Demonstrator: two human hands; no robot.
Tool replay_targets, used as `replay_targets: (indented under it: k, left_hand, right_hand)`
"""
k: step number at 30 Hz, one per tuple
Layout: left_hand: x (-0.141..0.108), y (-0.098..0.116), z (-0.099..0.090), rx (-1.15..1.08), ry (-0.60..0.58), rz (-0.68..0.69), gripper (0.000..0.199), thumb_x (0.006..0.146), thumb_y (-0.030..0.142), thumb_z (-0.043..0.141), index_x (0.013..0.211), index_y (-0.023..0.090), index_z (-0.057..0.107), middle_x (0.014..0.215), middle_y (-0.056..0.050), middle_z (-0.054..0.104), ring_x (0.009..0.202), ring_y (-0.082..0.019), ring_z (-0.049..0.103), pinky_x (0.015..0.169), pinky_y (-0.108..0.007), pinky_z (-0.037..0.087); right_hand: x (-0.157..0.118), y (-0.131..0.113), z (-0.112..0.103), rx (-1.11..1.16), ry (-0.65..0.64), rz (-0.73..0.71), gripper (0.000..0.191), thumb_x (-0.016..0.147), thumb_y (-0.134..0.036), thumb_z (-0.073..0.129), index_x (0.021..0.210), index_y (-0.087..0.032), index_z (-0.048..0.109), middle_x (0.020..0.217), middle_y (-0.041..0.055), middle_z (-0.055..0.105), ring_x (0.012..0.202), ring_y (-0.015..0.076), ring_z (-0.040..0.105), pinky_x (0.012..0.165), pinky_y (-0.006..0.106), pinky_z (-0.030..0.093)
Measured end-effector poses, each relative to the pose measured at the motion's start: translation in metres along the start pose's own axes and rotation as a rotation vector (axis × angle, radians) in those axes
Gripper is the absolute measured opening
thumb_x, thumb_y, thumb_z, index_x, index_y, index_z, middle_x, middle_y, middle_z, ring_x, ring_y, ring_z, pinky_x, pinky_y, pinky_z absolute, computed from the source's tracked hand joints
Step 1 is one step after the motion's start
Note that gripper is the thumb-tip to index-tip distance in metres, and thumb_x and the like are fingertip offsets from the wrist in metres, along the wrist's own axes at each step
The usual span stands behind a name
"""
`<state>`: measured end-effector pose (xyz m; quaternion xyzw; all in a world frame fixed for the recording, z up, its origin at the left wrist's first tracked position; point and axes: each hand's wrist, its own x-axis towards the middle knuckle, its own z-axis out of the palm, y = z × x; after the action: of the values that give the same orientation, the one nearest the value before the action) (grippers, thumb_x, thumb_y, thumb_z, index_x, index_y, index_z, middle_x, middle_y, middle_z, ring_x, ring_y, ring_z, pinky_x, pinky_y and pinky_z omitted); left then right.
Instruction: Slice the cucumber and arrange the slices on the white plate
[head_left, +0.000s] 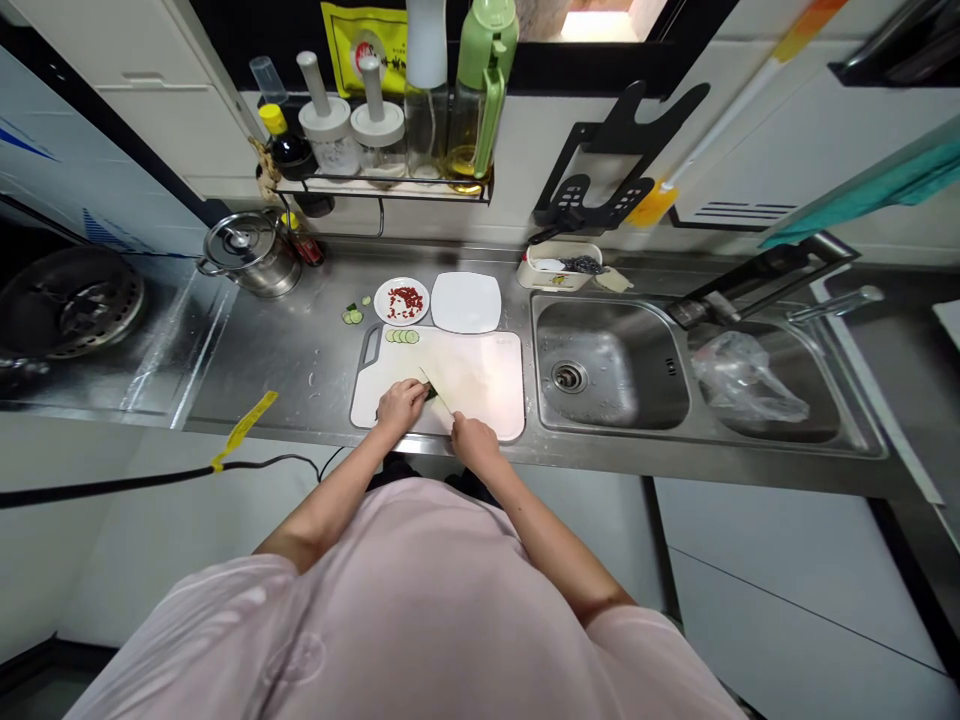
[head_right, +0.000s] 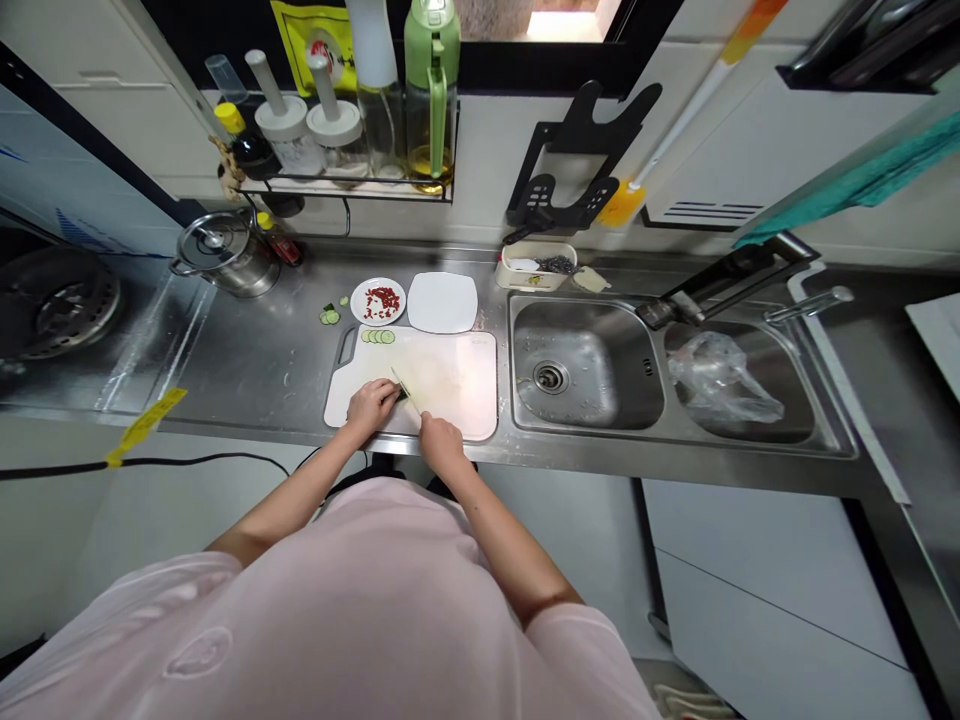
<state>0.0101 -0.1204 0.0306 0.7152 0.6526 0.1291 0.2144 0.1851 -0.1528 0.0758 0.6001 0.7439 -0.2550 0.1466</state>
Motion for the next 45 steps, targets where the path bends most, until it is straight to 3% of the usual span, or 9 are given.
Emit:
replay_targets:
  k: [17,28,40,45]
  left_hand:
    - [0.0,-0.004,0.002,-0.004,0.011,0.038,0.027,0.094,0.036,0.041,0.105,0.031,0.065,0.109,-0.002,0.063,0.1,-0.018,0.053,0.084,-0.028,0.04]
    - [0.002,-0.002,0.001,0.059,-0.009,0.022,0.027,0.094,0.034,0.042,0.105,0.03,0.065,0.108,-0.002,0.063,0.098,-0.017,0.053,0.079,-0.027,0.04]
    - [0.001,-0.004,0.003,0.089,0.027,0.058,0.026,0.093,0.033,0.042,0.103,0.029,0.065,0.106,-0.003,0.062,0.095,-0.017,0.053,0.078,-0.028,0.04]
    - [0.002,-0.005,0.004,0.09,0.026,0.055,0.024,0.093,0.033,0.044,0.101,0.028,0.066,0.104,-0.002,0.063,0.095,-0.017,0.053,0.077,-0.028,0.04]
  right_hand:
    - [0.037,-0.015,-0.011,0.042,0.05,-0.05,0.028,0.096,-0.021,0.03,0.114,-0.017,0.051,0.097,0.0115,0.066,0.09,0.0218,0.063,0.072,0.028,0.042]
    - [0.015,0.0,0.003,0.012,0.026,-0.042,0.024,0.095,-0.02,0.032,0.109,-0.017,0.051,0.093,0.0113,0.067,0.085,0.0225,0.064,0.069,0.028,0.041]
    - [0.047,-0.018,-0.009,0.044,0.072,-0.056,0.024,0.095,-0.019,0.033,0.109,-0.017,0.052,0.095,0.0112,0.067,0.089,0.0226,0.064,0.071,0.028,0.042]
    - [0.04,-0.013,-0.007,0.037,0.059,-0.066,0.023,0.095,-0.02,0.033,0.108,-0.017,0.052,0.095,0.0112,0.067,0.088,0.0221,0.064,0.071,0.028,0.041]
